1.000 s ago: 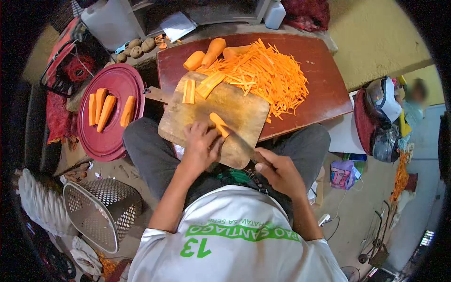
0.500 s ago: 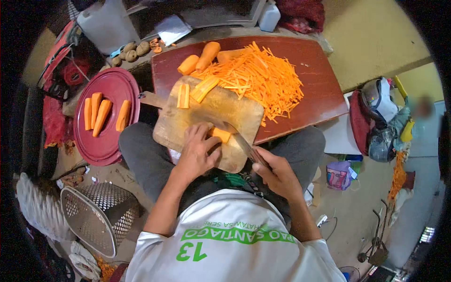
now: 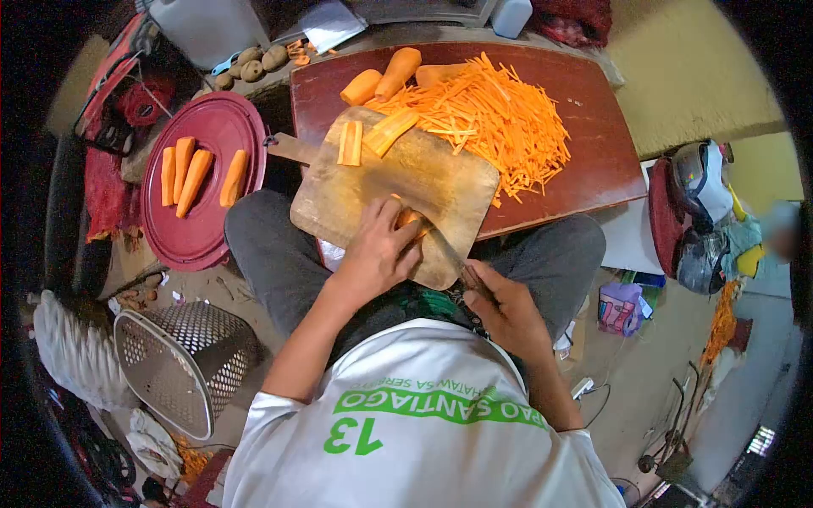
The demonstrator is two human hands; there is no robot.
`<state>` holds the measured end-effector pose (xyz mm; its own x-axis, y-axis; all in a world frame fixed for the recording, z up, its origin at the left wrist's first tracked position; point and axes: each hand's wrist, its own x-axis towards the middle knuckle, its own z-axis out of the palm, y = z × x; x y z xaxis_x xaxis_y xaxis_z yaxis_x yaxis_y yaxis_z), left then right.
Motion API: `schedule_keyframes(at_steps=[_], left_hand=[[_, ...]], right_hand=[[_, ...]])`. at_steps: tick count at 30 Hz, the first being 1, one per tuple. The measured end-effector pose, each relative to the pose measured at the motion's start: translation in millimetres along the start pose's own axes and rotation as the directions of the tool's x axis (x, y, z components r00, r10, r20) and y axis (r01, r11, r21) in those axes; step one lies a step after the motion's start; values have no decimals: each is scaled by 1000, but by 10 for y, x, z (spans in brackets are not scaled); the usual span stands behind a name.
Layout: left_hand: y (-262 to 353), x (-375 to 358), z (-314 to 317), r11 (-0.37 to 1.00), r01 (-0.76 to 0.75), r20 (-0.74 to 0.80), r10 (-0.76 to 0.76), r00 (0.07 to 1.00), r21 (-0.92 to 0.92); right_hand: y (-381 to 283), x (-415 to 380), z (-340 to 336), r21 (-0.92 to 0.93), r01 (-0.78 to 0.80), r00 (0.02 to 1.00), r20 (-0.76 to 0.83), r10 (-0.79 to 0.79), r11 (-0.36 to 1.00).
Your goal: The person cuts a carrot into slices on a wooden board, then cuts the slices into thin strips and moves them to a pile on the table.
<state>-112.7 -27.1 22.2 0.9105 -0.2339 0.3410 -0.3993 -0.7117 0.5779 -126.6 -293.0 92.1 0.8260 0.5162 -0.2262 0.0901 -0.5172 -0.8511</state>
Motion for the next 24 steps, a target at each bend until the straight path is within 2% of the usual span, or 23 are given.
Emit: schedule_keyframes(at_steps=[3,6,9,12,15,18,21,24], left_hand=[[-32,-37,-65,997,23,42,-20,999,-68],[-105,-3,-101,993,-115,66,114,991,14],[-108,12,-64,986,-157,108,150,983,61],[-39,46,-42,969,-222,34,220,975,108],[-27,16,-28,962,-223,90,211,973,160],[-48,17,-7,963,-233,94,221,971,137],[-73,32,-11,959,-260,83,252,964,111],[-102,9,-18,957,-271,113,259,959,104]], right_hand=[[21,-3,107,-2,9,998,-66,-9,1000],[28,93,178,-28,170,972,-161,-172,985],[-133,218,188,-15,133,988,-76,-134,991],[-321,201,143,-168,48,998,-20,-52,985],[-483,181,43,-261,-36,997,51,51,965],[-235,200,27,-304,152,988,30,-150,940],[-239,318,-57,-209,106,991,98,-87,972],[-328,279,-136,-249,68,986,167,-26,966]])
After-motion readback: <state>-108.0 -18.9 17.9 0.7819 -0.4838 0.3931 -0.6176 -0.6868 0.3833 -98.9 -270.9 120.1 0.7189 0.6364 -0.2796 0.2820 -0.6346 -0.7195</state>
